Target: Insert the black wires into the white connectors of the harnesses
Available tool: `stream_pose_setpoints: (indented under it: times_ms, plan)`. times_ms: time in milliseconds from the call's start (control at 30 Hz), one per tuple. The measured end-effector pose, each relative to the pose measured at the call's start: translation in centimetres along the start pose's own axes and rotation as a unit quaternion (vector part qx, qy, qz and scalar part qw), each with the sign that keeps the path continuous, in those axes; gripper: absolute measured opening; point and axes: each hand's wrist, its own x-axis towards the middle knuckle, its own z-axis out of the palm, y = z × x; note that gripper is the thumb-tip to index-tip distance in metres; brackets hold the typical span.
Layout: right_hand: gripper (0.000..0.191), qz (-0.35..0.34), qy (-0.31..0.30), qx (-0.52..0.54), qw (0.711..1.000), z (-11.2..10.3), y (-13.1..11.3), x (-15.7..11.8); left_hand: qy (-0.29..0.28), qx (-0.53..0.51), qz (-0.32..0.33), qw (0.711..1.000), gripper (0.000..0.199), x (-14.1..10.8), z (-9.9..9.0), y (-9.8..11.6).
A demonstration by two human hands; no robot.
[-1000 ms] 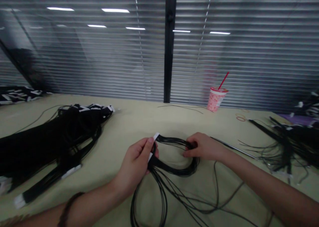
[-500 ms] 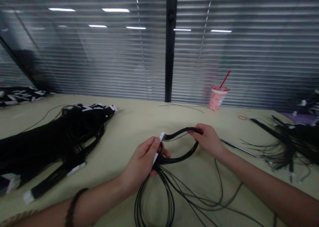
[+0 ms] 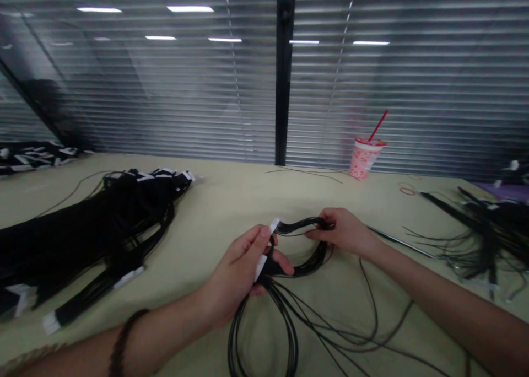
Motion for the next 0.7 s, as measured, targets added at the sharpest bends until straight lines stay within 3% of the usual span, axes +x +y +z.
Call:
stream_pose_setpoints:
  times_ms: [133,200,267,333,400,433,467,500,600,700]
  plan:
    - [0.044,-0.055,-0.125,-0.047,0.99,-2.0,-1.6,-0.9,0.012,-0.001,0.008,1.0,0.027,0.2,-0.1,-0.2]
    - [0.051,-0.071,-0.159,-0.071,0.982,-3.1,-2.7,-1.5,0.017,0.0,0.004,1.0,0.028,0.3,-0.1,-0.2]
    - [0.063,-0.081,-0.134,-0.113,0.981,-3.9,-3.8,-2.2,0.017,-0.002,-0.002,1.0,0.029,0.3,-0.1,-0.1]
    - [0.07,-0.113,-0.047,-0.144,0.982,-4.0,-5.2,-2.9,0.015,-0.007,-0.006,1.0,0.028,0.3,0.0,-0.1]
    - [0.055,-0.161,0.049,-0.132,0.977,-3.3,-6.6,-3.9,0.013,-0.011,-0.006,1.0,0.028,0.3,0.0,-0.1]
    - [0.039,-0.182,0.076,-0.11,0.974,-2.7,-7.3,-4.5,0.013,-0.015,-0.004,1.0,0.027,0.3,0.0,-0.2]
    - [0.02,-0.198,0.079,-0.083,0.973,-2.0,-7.9,-5.1,0.015,-0.02,-0.002,1.0,0.026,0.4,0.0,-0.3]
    - [0.007,-0.218,0.042,-0.053,0.974,-1.3,-8.4,-5.7,0.019,-0.026,0.0,0.999,0.026,0.4,0.0,-0.4]
    - [0.011,-0.248,-0.055,-0.042,0.966,0.6,-8.9,-6.8,0.03,-0.035,0.005,0.999,0.025,0.5,-0.1,-0.7]
    - [0.015,-0.241,-0.08,-0.087,0.963,1.6,-8.4,-6.8,0.019,-0.022,0.016,0.999,0.028,0.6,-0.2,-0.8]
